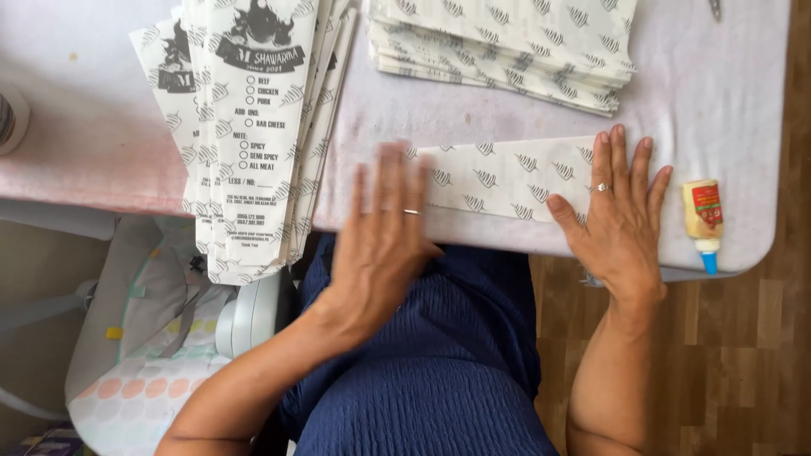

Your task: Folding and gluing pre-printed paper sheets to assemble food packaging sleeves

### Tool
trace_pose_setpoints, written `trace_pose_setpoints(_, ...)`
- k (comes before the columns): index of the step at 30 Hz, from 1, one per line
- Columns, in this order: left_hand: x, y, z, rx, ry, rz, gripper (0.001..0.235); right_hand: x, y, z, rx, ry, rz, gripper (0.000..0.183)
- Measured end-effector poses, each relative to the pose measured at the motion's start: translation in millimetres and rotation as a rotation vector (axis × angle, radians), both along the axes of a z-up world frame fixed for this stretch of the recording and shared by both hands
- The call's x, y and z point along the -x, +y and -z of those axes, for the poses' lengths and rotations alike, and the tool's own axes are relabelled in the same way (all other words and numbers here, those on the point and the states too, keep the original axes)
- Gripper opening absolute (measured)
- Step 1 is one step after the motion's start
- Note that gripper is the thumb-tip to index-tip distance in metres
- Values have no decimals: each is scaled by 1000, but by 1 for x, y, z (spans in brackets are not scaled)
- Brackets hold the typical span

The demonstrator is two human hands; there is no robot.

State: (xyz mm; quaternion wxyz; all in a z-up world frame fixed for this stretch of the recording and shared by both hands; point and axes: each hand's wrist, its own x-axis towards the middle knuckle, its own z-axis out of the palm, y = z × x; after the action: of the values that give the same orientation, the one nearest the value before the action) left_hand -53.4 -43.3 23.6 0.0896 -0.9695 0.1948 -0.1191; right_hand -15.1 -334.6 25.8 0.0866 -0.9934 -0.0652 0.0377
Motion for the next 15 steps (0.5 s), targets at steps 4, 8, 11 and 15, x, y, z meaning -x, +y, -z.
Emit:
trace_pose_setpoints(4, -20, -38, 18, 184, 127, 320, 136, -7, -6, -11, 9, 56, 1, 95)
trace_pose_setpoints(8, -17, -41, 32, 271, -31, 345, 91, -32, -30, -16, -4, -422, -135, 73)
trace_pose_setpoints(11, -4, -21, 32, 505, 53, 370, 66, -60, -23, -21, -167, -636, -219, 29)
trace_pose_setpoints(15, -28, 42, 3, 1071, 448, 170, 48, -111, 0, -15, -255, -630, -394, 25)
